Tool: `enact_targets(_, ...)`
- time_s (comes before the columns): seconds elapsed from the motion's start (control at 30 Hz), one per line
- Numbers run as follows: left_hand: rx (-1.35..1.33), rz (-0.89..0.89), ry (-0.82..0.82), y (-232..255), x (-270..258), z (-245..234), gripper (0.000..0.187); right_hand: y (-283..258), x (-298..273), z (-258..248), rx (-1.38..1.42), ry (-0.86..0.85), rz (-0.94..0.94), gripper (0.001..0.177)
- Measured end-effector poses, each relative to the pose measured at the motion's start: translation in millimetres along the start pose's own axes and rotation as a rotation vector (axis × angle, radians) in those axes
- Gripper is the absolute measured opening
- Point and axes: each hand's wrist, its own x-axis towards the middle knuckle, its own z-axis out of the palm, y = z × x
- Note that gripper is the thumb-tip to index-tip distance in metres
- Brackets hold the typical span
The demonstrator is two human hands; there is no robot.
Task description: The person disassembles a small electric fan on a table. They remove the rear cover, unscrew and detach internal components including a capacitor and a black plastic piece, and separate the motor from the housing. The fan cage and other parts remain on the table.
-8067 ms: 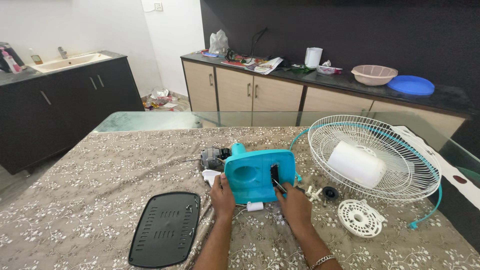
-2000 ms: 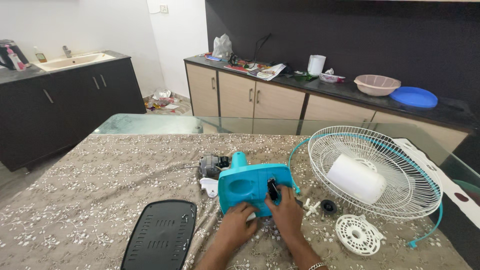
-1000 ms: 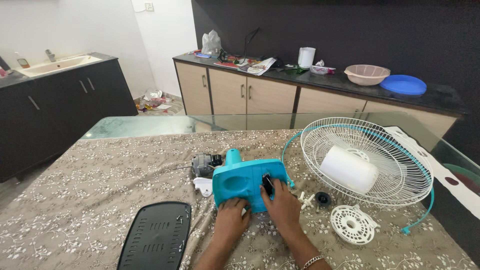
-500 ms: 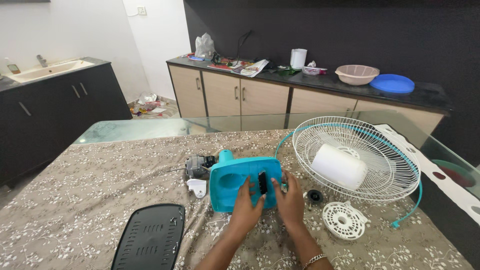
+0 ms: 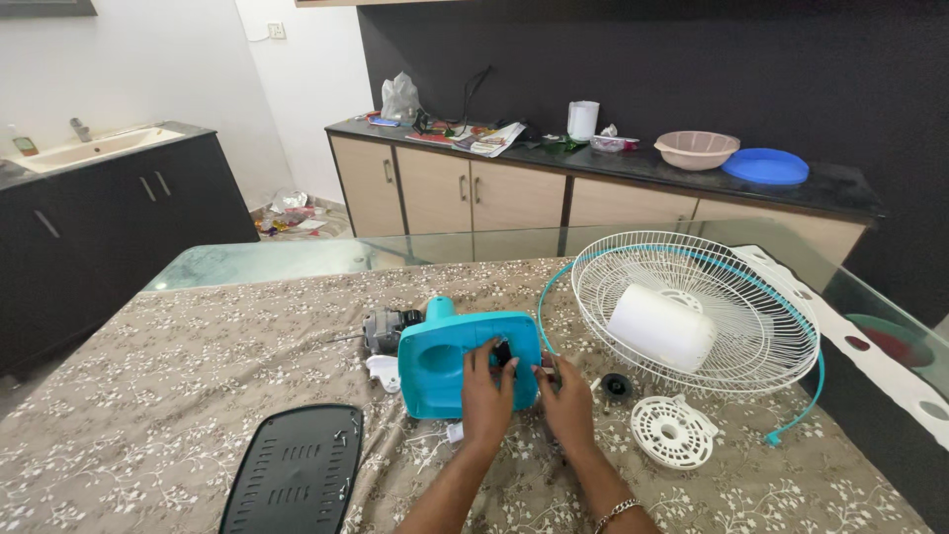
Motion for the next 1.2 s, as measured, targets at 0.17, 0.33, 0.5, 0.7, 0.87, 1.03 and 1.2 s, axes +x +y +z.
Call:
enact_targets(0.17, 0.044, 0.007, 0.009, 7.3, -0.2, -11.1, 0.037, -7.0, -4.5, 0.1, 0.019, -0.059, 0.061, 0.039)
enact_targets(0.33, 0.095, 0.009, -0.012, 12.0, 2.0, -18.0, 0.035, -10.5, -7.6, 0.4, -0.083, -0.053, 0.016, 0.040)
enact_targets(0.5, 0.135, 0.106, -0.045, 10.7, 5.4, -22.0, 0.033, -10.9, -6.3, 1.3, -0.200, -0.079, 0.068, 0.045)
enact_targets(0.7, 0.068, 0.118, -0.106, -0.1, 9.6, -24.0, 0.036, -10.5, -6.3, -0.1, -0.220, -0.089, 0.128, 0.046)
enact_targets(0.87, -0.043, 0.025, -0.096, -16.8, 18.7, -17.5, 0.039, -7.9, -7.0, 1.3, -0.239, -0.050, 0.048, 0.044)
enact_targets(1.03, -0.155, -0.009, -0.085, -33.0, 24.7, -12.7, 0.037, -11.4, -5.7, 1.9, -0.211, -0.045, -0.001, 0.044)
enact_targets(1.2, -0.141, -0.016, -0.104, -43.5, 26.5, -12.0, 0.036, -18.5, -6.5, -1.0, -0.232, -0.086, 0.095, 0.044)
